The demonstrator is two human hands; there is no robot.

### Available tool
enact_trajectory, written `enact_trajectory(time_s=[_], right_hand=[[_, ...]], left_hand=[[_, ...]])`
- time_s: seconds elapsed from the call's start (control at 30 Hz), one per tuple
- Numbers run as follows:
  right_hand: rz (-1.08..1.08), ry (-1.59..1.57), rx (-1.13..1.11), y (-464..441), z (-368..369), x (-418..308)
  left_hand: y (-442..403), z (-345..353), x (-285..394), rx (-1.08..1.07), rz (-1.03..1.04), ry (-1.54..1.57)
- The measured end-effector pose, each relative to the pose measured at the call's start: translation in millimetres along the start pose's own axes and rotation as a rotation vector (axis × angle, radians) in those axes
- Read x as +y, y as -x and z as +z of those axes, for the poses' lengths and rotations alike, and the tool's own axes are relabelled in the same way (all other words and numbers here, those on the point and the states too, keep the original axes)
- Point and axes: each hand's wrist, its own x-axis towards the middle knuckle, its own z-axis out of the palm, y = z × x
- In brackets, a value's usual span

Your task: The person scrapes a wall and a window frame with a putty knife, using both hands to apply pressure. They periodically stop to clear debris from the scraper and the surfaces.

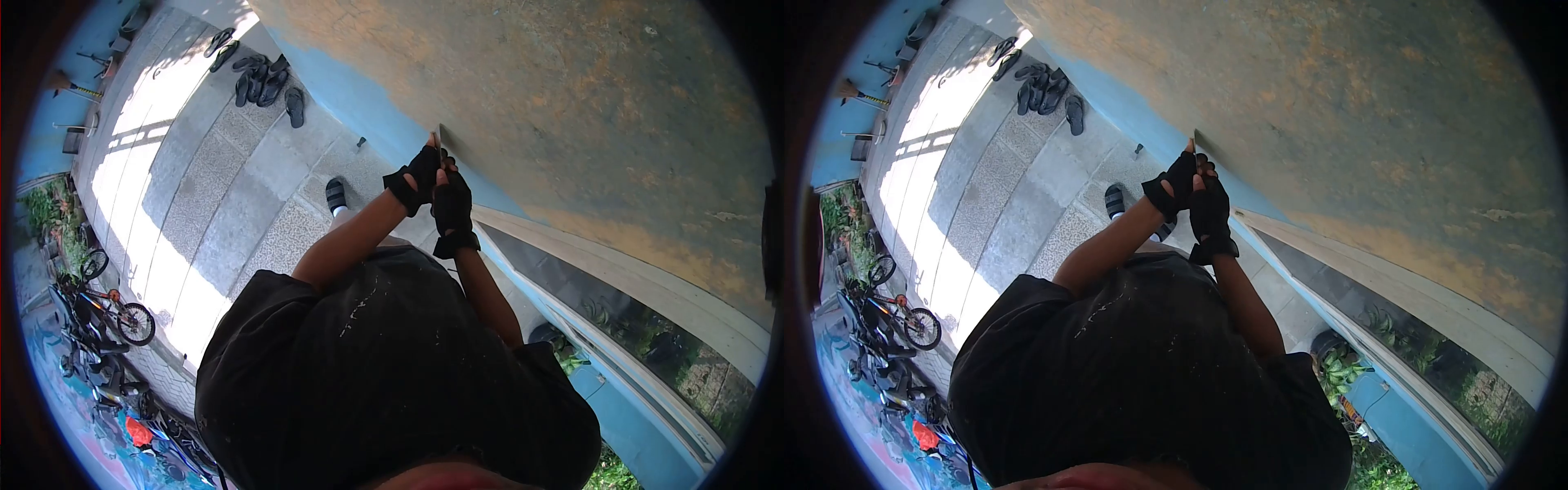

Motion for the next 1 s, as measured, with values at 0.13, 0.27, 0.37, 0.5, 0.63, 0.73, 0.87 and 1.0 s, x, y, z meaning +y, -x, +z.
enact_trajectory(time_s=[0.13, 0.27, 0.37, 0.5, 0.63, 0.73, 0.87, 1.0], right_hand=[[0.142, -0.142, -0.031, 16.8, -16.4, -5.2], [0.133, -0.149, -0.096, 5.0, -7.4, -6.1], [-0.083, -0.074, -0.011, -6.4, 17.0, 2.9], [0.128, -0.031, -0.081, 8.9, -5.6, -6.7], [0.082, -0.147, -0.101, 0.1, -1.7, -7.7], [0.092, -0.081, -0.079, -5.1, 12.4, -4.0], [-0.006, -0.156, -0.043, 8.7, -4.1, 1.4], [-0.014, -0.104, -0.045, -1.2, -1.1, 7.9]], left_hand=[[-6.2, -11.8, -22.3, -0.144, -0.117, 0.012], [-9.3, -6.5, -8.4, 0.095, 0.081, -0.122], [-19.1, -19.6, 7.8, -0.051, 0.072, -0.007], [-11.1, -10.2, -9.5, -0.023, 0.022, 0.013], [-6.0, -5.5, -0.4, 0.029, 0.014, -0.053], [-5.9, -6.3, 9.5, 0.056, 0.027, -0.026], [-8.6, -10.9, -12.4, -0.034, -0.025, 0.005], [-9.1, -12.4, -4.7, -0.103, 0.056, -0.104]])
